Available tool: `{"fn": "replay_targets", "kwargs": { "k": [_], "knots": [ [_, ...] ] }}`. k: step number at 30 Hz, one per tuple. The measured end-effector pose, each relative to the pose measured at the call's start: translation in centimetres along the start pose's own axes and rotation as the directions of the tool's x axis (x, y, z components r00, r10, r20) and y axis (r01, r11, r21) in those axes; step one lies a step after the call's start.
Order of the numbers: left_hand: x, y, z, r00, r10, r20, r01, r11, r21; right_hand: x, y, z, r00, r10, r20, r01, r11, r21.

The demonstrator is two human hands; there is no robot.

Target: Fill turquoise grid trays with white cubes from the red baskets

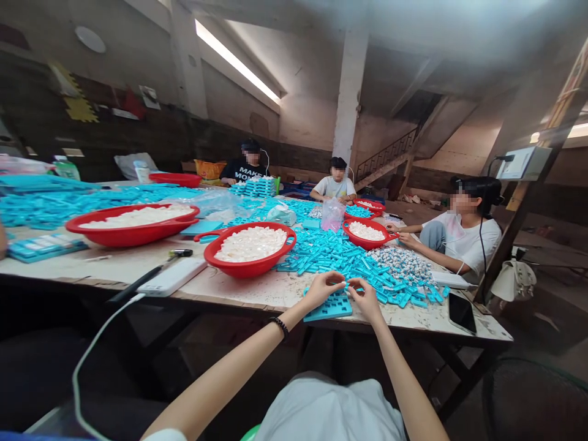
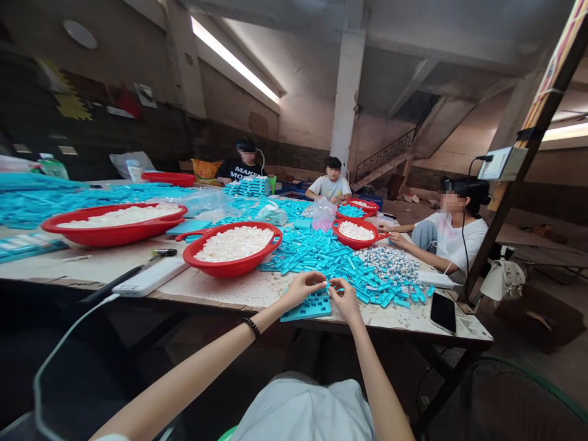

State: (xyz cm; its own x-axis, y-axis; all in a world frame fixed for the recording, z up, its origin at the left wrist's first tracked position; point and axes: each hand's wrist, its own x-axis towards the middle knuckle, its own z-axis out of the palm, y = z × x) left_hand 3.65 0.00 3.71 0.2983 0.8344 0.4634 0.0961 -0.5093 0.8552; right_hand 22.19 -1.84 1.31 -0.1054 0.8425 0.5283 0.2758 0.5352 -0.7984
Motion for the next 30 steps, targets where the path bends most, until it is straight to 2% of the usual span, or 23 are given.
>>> {"fn": "replay_targets", "kwargs": {
  "k": [5, 11, 18, 30],
  "knots": [
    [-0.4, 0.8, 0.5, 0.999, 0.008, -0.050, -0.001, 0.991, 0.137, 0.1, 0.2, -0.1, 0.999, 0.038, 0.037, -0.042, 0.994, 0.102],
    [-0.8, 0.9, 0.9, 0.999, -0.006, -0.053, 0.018, 0.970, 0.241, 0.3, 0.9, -0.3, 0.991, 0.101, 0.085, -0.116, 0.973, 0.197],
    [-1.2, 1.1, 0.8, 0.998, -0.001, -0.066, 0.029, 0.907, 0.420, 0.1, 0.9, -0.4, 0.983, 0.140, 0.116, -0.160, 0.968, 0.194],
    [-1.2, 0.9, 0.9, 0.992, -0.010, -0.129, 0.066, 0.897, 0.437, 0.1, 1.0, -0.4, 0.988, 0.111, 0.103, -0.129, 0.973, 0.192]
  ]
}}
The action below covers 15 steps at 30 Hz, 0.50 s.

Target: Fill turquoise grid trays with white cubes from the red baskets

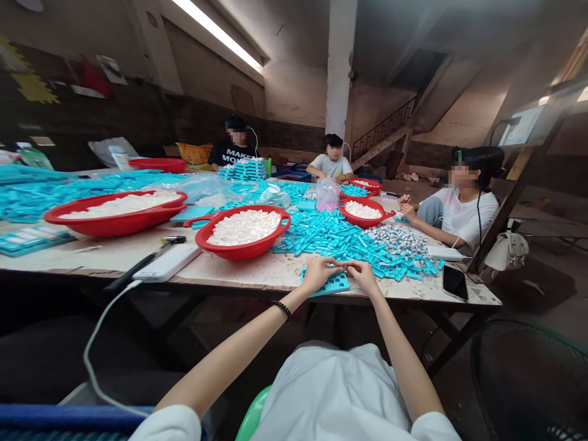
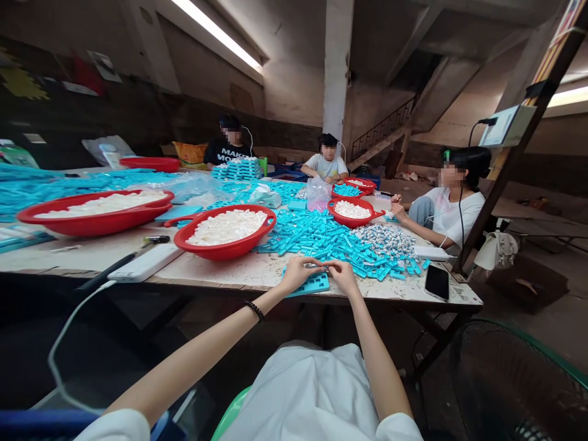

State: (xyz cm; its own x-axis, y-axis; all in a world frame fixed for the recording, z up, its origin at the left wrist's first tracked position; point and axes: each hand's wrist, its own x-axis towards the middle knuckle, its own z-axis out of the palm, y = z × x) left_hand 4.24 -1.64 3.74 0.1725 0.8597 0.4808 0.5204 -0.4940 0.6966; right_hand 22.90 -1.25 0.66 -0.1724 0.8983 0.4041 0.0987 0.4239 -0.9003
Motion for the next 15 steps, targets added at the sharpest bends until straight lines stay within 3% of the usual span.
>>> {"fn": "replay_targets", "kwargs": {
  "k": [6, 15],
  "knots": [
    [0.20, -0.14, 0.14, 0.999, 0.007, 0.037, -0.007, 1.000, 0.005, -0.04, 0.02, 0.02, 1.000, -0.011, 0.000, 0.011, 1.000, -0.014],
    [0.33, -0.29, 0.17, 0.999, -0.020, 0.033, 0.025, 0.989, -0.147, -0.21, -0.82, 0.02, 0.999, -0.038, -0.021, 0.037, 0.999, -0.034]
  ]
}}
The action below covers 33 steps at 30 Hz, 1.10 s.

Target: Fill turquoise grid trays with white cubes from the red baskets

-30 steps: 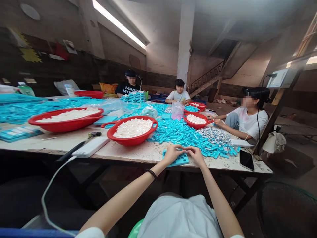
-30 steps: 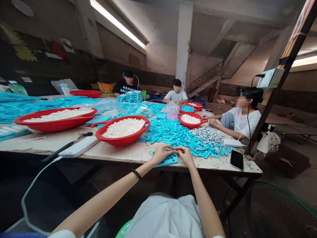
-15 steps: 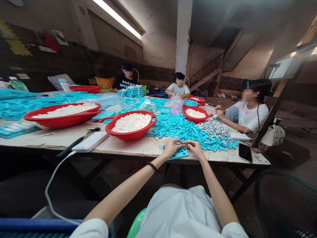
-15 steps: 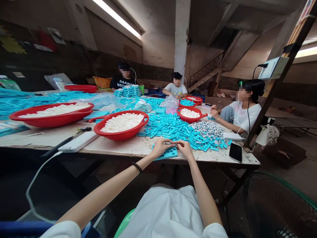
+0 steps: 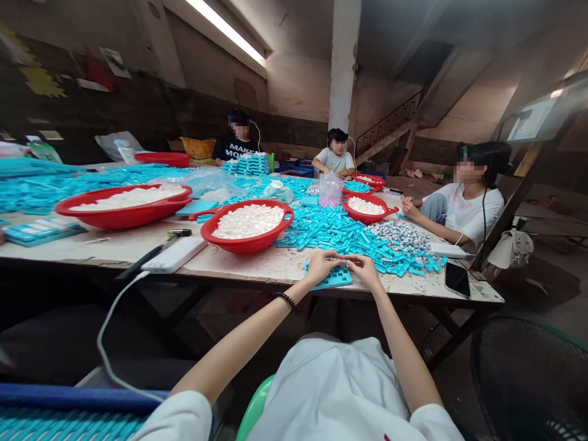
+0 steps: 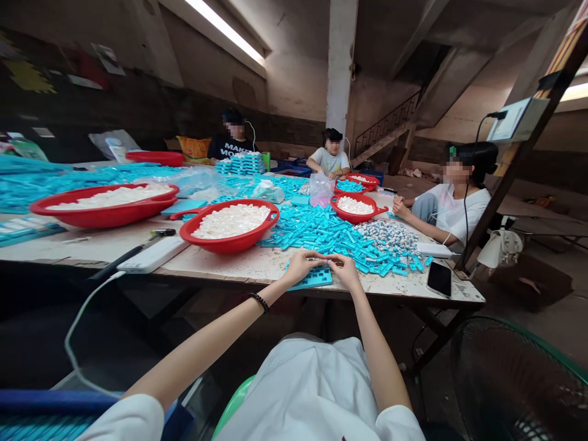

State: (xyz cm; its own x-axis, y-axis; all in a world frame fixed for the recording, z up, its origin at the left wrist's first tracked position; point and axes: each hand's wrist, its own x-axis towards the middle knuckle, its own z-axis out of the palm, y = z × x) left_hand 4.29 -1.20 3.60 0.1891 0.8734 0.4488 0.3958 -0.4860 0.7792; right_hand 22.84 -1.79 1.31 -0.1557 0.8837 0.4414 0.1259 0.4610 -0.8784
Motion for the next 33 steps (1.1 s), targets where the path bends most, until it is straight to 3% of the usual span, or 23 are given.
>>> {"fn": "replay_targets", "kwargs": {
  "k": [12, 16, 19, 25, 33],
  "knots": [
    [0.2, -0.3, 0.3, 0.998, -0.030, 0.060, 0.035, 0.995, -0.090, 0.2, 0.0, 0.0, 0.998, 0.050, 0.038, -0.054, 0.994, 0.099],
    [0.4, -0.5, 0.0, 0.999, -0.027, 0.027, 0.031, 0.988, -0.154, 0.2, 0.2, 0.0, 0.999, 0.033, -0.013, -0.033, 0.998, 0.057],
    [0.8, -1.1, -0.8, 0.997, -0.006, 0.083, 0.020, 0.986, -0.166, 0.2, 0.2, 0.0, 0.998, 0.016, -0.063, -0.018, 1.000, -0.023],
    [1.2, -2.0, -1.9, 0.977, 0.063, 0.202, -0.048, 0.996, -0.080, 0.0, -0.1, 0.1, 0.998, 0.010, -0.066, -0.016, 0.996, -0.087],
    [0.4, -0.7, -2.4, 0.955, 0.213, 0.207, -0.255, 0.946, 0.202, -0.3, -0.8, 0.3, 0.998, -0.069, -0.002, 0.068, 0.990, -0.122]
  ]
}}
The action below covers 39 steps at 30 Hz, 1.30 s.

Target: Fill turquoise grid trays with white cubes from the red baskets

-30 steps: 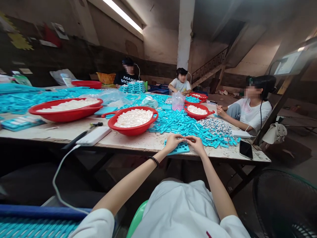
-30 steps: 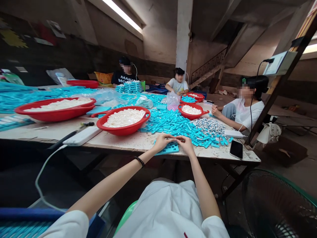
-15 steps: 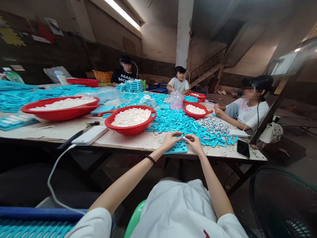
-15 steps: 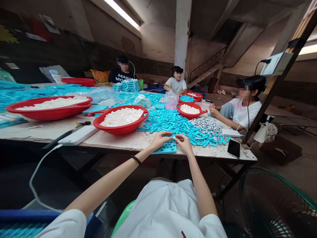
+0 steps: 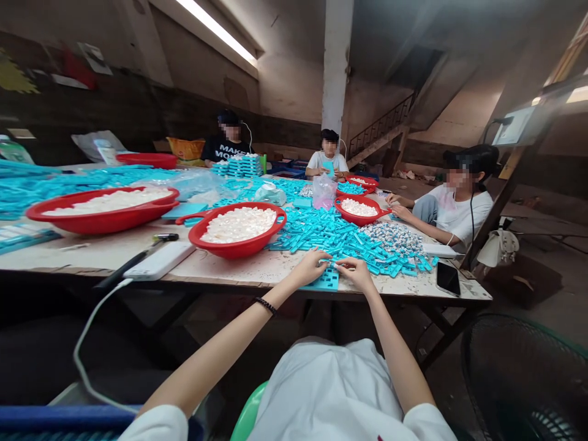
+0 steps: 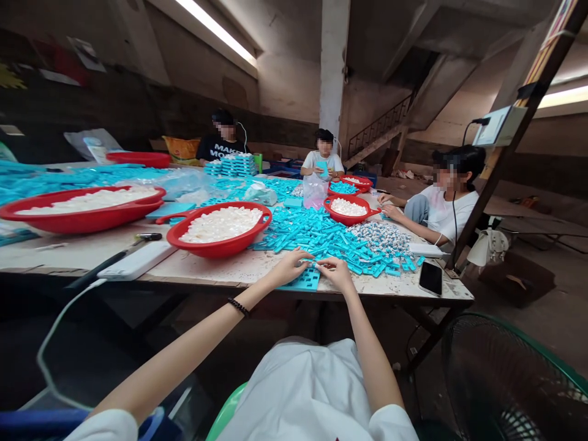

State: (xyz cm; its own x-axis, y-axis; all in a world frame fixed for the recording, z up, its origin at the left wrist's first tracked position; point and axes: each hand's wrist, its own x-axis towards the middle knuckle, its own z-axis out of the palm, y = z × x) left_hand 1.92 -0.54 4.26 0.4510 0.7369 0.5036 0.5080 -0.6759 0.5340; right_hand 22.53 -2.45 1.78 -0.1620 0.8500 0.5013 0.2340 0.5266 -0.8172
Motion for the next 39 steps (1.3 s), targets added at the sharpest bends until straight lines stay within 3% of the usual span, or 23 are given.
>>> {"fn": "replay_targets", "kwargs": {
  "k": [5, 12, 25, 39],
  "knots": [
    [-1.8, 1.4, 0.3, 0.999, 0.051, 0.019, -0.052, 0.997, 0.051, 0.0, 0.3, 0.0, 1.000, -0.023, 0.021, 0.023, 1.000, -0.002],
    [-3.3, 2.6, 1.7, 0.999, 0.023, 0.038, -0.028, 0.992, 0.123, -0.1, 0.3, 0.0, 0.998, -0.016, 0.053, 0.014, 1.000, 0.027],
    [-5.0, 2.5, 4.9, 0.999, 0.041, -0.004, -0.037, 0.941, 0.337, 0.0, 0.6, 0.3, 0.999, 0.002, 0.040, -0.004, 0.998, 0.056],
    [-5.1, 2.3, 6.0, 0.994, 0.095, -0.045, -0.062, 0.875, 0.480, 0.1, 0.6, 0.3, 0.997, 0.062, 0.043, -0.066, 0.993, 0.101]
  ]
}}
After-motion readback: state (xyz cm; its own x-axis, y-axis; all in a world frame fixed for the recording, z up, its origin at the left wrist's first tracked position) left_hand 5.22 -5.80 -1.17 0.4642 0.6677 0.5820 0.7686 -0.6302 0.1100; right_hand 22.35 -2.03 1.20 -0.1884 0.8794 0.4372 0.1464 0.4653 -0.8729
